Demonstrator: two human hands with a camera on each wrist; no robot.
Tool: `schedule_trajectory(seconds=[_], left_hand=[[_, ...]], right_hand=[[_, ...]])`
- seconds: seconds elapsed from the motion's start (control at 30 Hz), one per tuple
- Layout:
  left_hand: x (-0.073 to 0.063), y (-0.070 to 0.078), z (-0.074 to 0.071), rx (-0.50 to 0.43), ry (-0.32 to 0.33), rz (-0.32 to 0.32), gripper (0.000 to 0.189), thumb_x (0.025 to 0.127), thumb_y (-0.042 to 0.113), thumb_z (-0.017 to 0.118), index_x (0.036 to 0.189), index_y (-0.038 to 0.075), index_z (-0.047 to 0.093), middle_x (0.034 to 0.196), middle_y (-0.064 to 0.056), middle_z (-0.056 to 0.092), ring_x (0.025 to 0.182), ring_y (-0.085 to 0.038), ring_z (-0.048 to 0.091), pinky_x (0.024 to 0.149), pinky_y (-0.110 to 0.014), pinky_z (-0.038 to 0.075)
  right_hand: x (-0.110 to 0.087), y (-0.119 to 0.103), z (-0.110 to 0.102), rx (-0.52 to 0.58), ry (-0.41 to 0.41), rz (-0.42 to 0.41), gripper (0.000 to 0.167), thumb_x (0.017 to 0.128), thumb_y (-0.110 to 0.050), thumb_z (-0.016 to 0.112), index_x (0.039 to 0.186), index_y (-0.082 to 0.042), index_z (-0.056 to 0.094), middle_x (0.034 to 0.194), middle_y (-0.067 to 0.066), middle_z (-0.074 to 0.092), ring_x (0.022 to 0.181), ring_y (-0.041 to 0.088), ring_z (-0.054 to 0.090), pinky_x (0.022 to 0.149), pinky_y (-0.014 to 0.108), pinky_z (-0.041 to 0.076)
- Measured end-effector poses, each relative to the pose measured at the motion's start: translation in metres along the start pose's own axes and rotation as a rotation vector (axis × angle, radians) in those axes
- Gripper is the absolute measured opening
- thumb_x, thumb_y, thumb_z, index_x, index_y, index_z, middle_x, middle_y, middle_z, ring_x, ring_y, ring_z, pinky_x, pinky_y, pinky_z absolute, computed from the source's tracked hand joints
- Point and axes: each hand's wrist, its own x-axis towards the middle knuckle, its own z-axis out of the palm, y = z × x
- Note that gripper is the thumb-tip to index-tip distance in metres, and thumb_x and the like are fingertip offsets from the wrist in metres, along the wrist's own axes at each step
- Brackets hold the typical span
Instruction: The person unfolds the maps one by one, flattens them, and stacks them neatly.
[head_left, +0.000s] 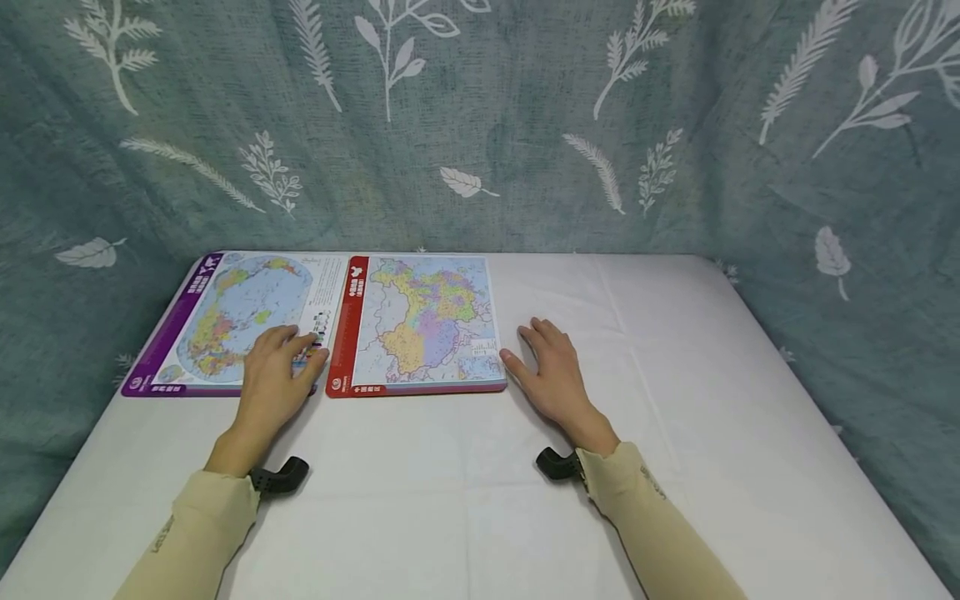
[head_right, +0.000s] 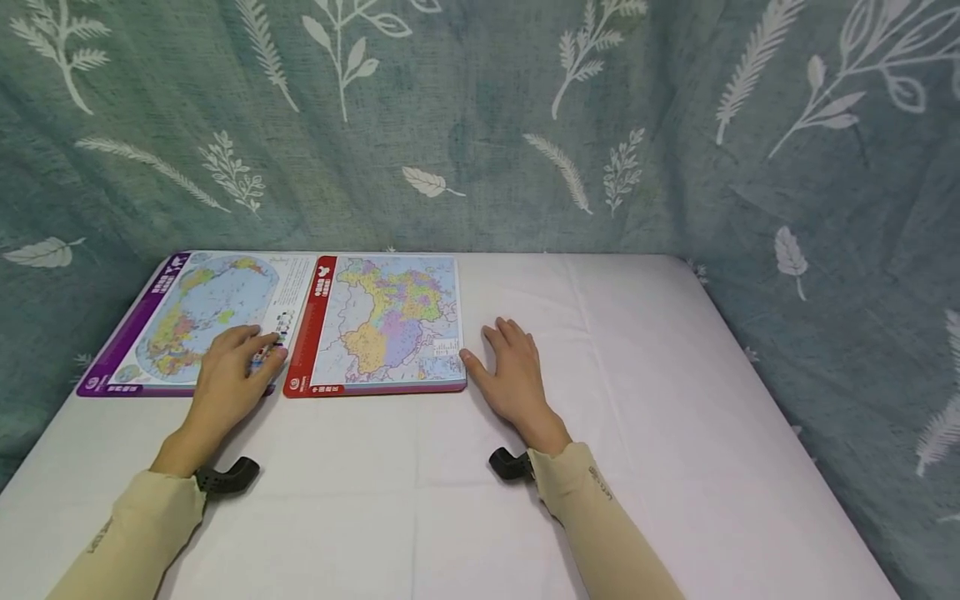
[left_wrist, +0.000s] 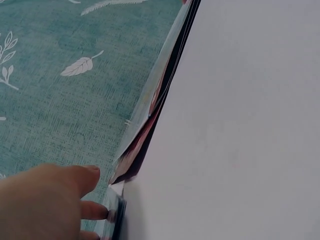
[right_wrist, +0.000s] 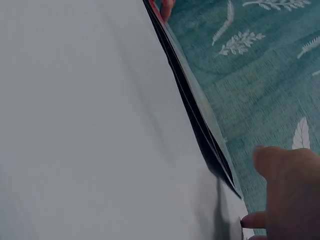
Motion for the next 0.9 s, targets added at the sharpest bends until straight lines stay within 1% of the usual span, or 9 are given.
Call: schedule_trajectory(seconds=[0.2,0.33,0.43,0.6,0.7,0.8,0.9], left_hand=[[0.0,0.002,0.004,-0.009,0.015,0.038,0.04,0.097,0.022,0.074,0.126,-0.006,0.071,0.139,-0.033,0.058,0.139,-0.051,0.044,0.113,-0.069,0.03],[0.001,0.002,0.006,-0.016,0.034,0.069,0.039,0.096,0.022,0.076,0.123,-0.006,0.072,0.136,-0.033,0.06,0.136,-0.051,0.046,0.11,-0.069,0.032],[0.001,0.003,0.007,-0.028,0.038,0.09,0.038,0.095,0.022,0.076,0.122,-0.005,0.073,0.136,-0.032,0.061,0.135,-0.051,0.047,0.109,-0.07,0.033],[0.001,0.008,0.009,-0.042,0.018,0.121,0.04,0.095,0.022,0.077,0.125,-0.005,0.073,0.137,-0.031,0.061,0.136,-0.05,0.047,0.11,-0.07,0.032],[0.001,0.011,0.01,-0.054,0.001,0.115,0.043,0.095,0.023,0.077,0.126,-0.006,0.072,0.138,-0.031,0.06,0.137,-0.05,0.046,0.111,-0.07,0.032],[0.001,0.011,0.011,-0.089,-0.007,0.098,0.045,0.095,0.023,0.078,0.127,-0.007,0.071,0.139,-0.03,0.059,0.136,-0.049,0.045,0.111,-0.068,0.032],[0.001,0.011,0.012,-0.15,0.004,0.078,0.046,0.093,0.02,0.08,0.13,-0.006,0.07,0.137,-0.028,0.059,0.132,-0.046,0.046,0.106,-0.061,0.036]], right_hand=[[-0.004,-0.018,0.009,0.021,-0.008,-0.055,0.065,0.104,-0.045,0.061,0.149,0.001,0.055,0.163,0.021,0.043,0.158,0.037,0.03,0.129,0.058,0.015],[-0.007,-0.028,0.011,0.037,-0.01,-0.081,0.067,0.104,-0.044,0.062,0.148,0.005,0.054,0.162,0.021,0.045,0.156,0.037,0.033,0.128,0.057,0.019],[-0.008,-0.032,0.011,0.029,-0.013,-0.084,0.071,0.101,-0.042,0.066,0.149,0.008,0.051,0.162,0.022,0.045,0.156,0.038,0.033,0.128,0.056,0.02],[-0.008,-0.031,0.011,0.004,-0.01,-0.089,0.077,0.095,-0.04,0.074,0.15,0.009,0.049,0.162,0.022,0.045,0.155,0.038,0.034,0.128,0.055,0.021],[-0.007,-0.03,0.012,-0.001,-0.003,-0.101,0.078,0.094,-0.039,0.077,0.149,0.009,0.05,0.161,0.023,0.045,0.154,0.038,0.035,0.128,0.055,0.022],[-0.007,-0.029,0.012,0.004,0.004,-0.112,0.079,0.092,-0.038,0.079,0.149,0.009,0.051,0.16,0.023,0.047,0.153,0.039,0.037,0.127,0.055,0.025],[-0.006,-0.029,0.013,0.017,0.011,-0.121,0.081,0.091,-0.037,0.081,0.149,0.009,0.05,0.159,0.023,0.048,0.152,0.04,0.038,0.125,0.055,0.027]])
